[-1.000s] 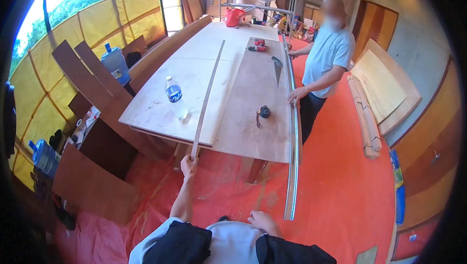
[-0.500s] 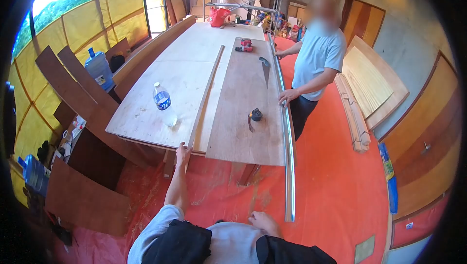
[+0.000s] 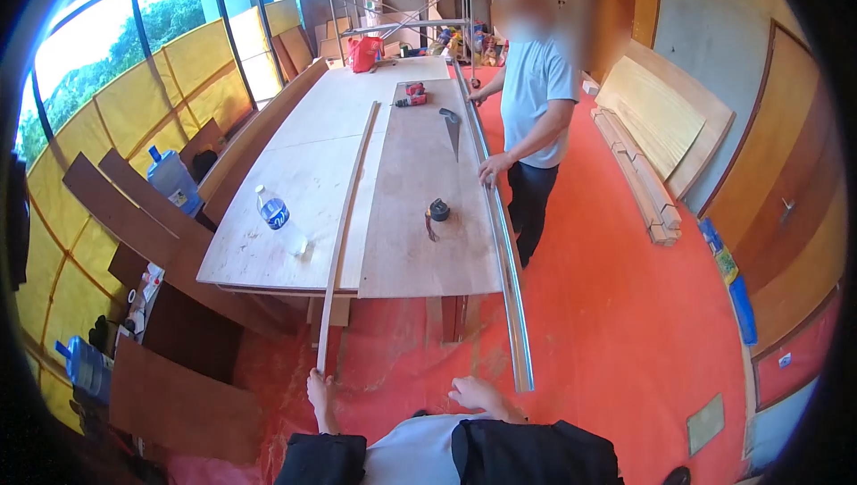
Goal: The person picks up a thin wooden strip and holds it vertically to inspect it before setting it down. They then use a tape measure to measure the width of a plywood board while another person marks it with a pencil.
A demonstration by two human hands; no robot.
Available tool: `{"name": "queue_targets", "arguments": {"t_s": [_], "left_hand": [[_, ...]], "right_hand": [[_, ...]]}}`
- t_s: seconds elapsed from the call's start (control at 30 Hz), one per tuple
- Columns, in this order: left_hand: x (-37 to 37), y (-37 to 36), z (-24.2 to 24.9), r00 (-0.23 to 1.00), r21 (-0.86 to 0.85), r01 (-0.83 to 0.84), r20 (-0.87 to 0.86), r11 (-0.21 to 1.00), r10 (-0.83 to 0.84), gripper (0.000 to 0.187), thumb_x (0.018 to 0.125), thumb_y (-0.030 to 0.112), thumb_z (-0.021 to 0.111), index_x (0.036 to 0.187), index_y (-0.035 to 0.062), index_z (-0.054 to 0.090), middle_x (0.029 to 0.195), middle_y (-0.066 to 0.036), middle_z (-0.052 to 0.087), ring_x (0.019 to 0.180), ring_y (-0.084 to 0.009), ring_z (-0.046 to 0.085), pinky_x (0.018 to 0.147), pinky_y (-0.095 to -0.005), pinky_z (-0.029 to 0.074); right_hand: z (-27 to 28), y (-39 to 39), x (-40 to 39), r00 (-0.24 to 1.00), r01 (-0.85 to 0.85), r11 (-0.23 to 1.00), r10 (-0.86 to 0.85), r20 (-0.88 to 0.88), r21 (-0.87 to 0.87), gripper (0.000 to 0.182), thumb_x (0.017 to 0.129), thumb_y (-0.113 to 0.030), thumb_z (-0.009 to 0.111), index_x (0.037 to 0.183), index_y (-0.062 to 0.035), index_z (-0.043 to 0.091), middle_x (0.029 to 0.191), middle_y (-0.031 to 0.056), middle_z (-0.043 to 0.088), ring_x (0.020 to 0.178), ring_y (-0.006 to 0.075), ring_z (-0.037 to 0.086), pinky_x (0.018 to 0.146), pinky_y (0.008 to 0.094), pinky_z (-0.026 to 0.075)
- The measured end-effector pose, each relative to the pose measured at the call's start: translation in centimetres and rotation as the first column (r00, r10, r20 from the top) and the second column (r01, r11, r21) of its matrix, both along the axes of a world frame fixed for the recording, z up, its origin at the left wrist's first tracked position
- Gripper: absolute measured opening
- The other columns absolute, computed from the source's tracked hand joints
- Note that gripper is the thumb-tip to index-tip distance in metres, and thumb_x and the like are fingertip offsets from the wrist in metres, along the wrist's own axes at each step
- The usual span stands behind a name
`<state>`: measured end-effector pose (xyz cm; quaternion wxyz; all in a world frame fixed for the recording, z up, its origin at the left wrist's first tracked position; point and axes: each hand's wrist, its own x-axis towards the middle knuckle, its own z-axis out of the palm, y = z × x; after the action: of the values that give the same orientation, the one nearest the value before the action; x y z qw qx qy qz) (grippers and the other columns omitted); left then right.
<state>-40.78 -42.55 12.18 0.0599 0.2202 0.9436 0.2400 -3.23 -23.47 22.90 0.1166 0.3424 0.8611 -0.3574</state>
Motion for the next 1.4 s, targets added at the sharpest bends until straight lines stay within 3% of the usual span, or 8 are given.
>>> {"name": "queue_targets", "arguments": {"t_s": [0.27, 0.4, 0.63, 0.7, 0.77, 0.97, 1.03, 1.4], "left_hand": [[1.2, 1.9, -0.3, 0.980, 0.046, -0.024, -0.198, 0.999, 0.033, 0.035, 0.090, 0.019, 0.058, 0.123, 0.0058, 0.059, 0.094, -0.017, 0.064, 0.086, -0.0369, 0.063, 0.075, -0.0495, 0.050], [3.9, 5.0, 1.2, 0.915, -0.071, -0.252, -0.342, 0.965, 0.214, 0.059, 0.091, 0.029, 0.062, 0.142, 0.0125, 0.039, 0.139, -0.012, 0.047, 0.137, -0.0295, 0.036, 0.102, -0.0627, 0.034], [20.8, 4.3, -2.9, 0.753, 0.184, -0.479, -0.417, 0.858, 0.509, 0.064, 0.090, 0.030, 0.063, 0.143, 0.0078, 0.036, 0.150, -0.022, 0.030, 0.140, -0.0414, 0.027, 0.106, -0.0560, 0.034], [28.7, 0.4, -10.2, 0.853, -0.023, -0.404, -0.371, 0.914, 0.367, 0.068, 0.089, 0.034, 0.062, 0.144, 0.0065, 0.034, 0.151, -0.022, 0.028, 0.141, -0.0411, 0.027, 0.104, -0.0548, 0.038], [34.8, -5.3, -13.1, 0.939, -0.307, 0.137, 0.343, 0.942, -0.025, 0.071, 0.087, 0.040, 0.060, 0.142, 0.0006, 0.038, 0.140, -0.026, 0.044, 0.129, -0.0428, 0.044, 0.099, -0.0512, 0.044], [40.1, -15.5, -14.5, 0.669, -0.122, -0.102, 0.726, 0.987, 0.159, 0.049, 0.087, 0.042, 0.055, 0.111, 0.0009, 0.067, 0.096, -0.020, 0.071, 0.090, -0.0320, 0.069, 0.075, -0.0432, 0.055], [40.7, -18.6, -15.0, 0.760, -0.068, -0.138, 0.632, 0.988, 0.150, 0.036, 0.090, 0.034, 0.054, 0.102, 0.0028, 0.067, 0.077, -0.006, 0.063, 0.065, -0.0195, 0.060, 0.051, -0.0348, 0.047], [45.8, -20.3, -11.6, 0.636, -0.131, -0.311, 0.707, 0.941, 0.309, 0.041, 0.087, 0.031, 0.055, 0.111, 0.0008, 0.067, 0.095, -0.019, 0.071, 0.087, -0.0290, 0.070, 0.073, -0.0413, 0.055]], "right_hand": [[1.3, 0.5, 9.0, 0.998, -0.057, 0.998, 0.057, 0.003, 0.014, 0.039, 0.094, -0.035, 0.052, 0.114, -0.0022, 0.059, 0.115, 0.0210, 0.063, 0.109, 0.0384, 0.059, 0.091, 0.0471, 0.048], [0.3, 0.0, 15.4, 0.992, 0.007, 1.000, -0.007, -0.122, -0.004, 0.038, 0.093, -0.033, 0.054, 0.113, -0.0020, 0.060, 0.109, 0.0203, 0.065, 0.103, 0.0368, 0.062, 0.088, 0.0457, 0.050], [-0.3, -0.5, 22.5, 0.848, 0.155, 0.986, -0.106, -0.519, 0.052, 0.028, 0.090, -0.021, 0.063, 0.109, -0.0007, 0.061, 0.097, 0.0189, 0.067, 0.091, 0.0315, 0.067, 0.079, 0.0395, 0.053], [-1.0, -1.2, 23.6, 0.807, 0.186, 0.982, -0.141, -0.573, 0.021, 0.027, 0.090, -0.019, 0.063, 0.109, -0.0009, 0.061, 0.097, 0.0181, 0.067, 0.091, 0.0300, 0.067, 0.079, 0.0380, 0.054], [-0.2, -1.6, 24.2, 0.785, 0.180, 0.984, -0.137, -0.604, 0.012, 0.026, 0.089, -0.019, 0.063, 0.109, -0.0016, 0.061, 0.097, 0.0168, 0.067, 0.090, 0.0315, 0.067, 0.078, 0.0404, 0.054], [0.7, -2.3, 23.4, 0.722, -0.012, 1.000, 0.026, -0.692, 0.025, 0.043, 0.087, -0.022, 0.066, 0.123, -0.0017, 0.055, 0.113, 0.0174, 0.062, 0.107, 0.0337, 0.060, 0.092, 0.0414, 0.049], [1.2, -2.1, 22.2, 0.715, -0.137, 0.984, 0.176, -0.677, 0.111, 0.056, 0.086, -0.026, 0.068, 0.133, -0.0018, 0.048, 0.127, 0.0194, 0.057, 0.120, 0.0356, 0.053, 0.101, 0.0426, 0.043], [25.6, -1.4, 5.4, 0.334, -0.233, 0.621, 0.774, -0.538, 0.749, 0.102, 0.073, -0.044, 0.078, 0.153, -0.0203, 0.020, 0.160, 0.0155, 0.010, 0.146, 0.0386, 0.012, 0.110, 0.0641, 0.017]]}}
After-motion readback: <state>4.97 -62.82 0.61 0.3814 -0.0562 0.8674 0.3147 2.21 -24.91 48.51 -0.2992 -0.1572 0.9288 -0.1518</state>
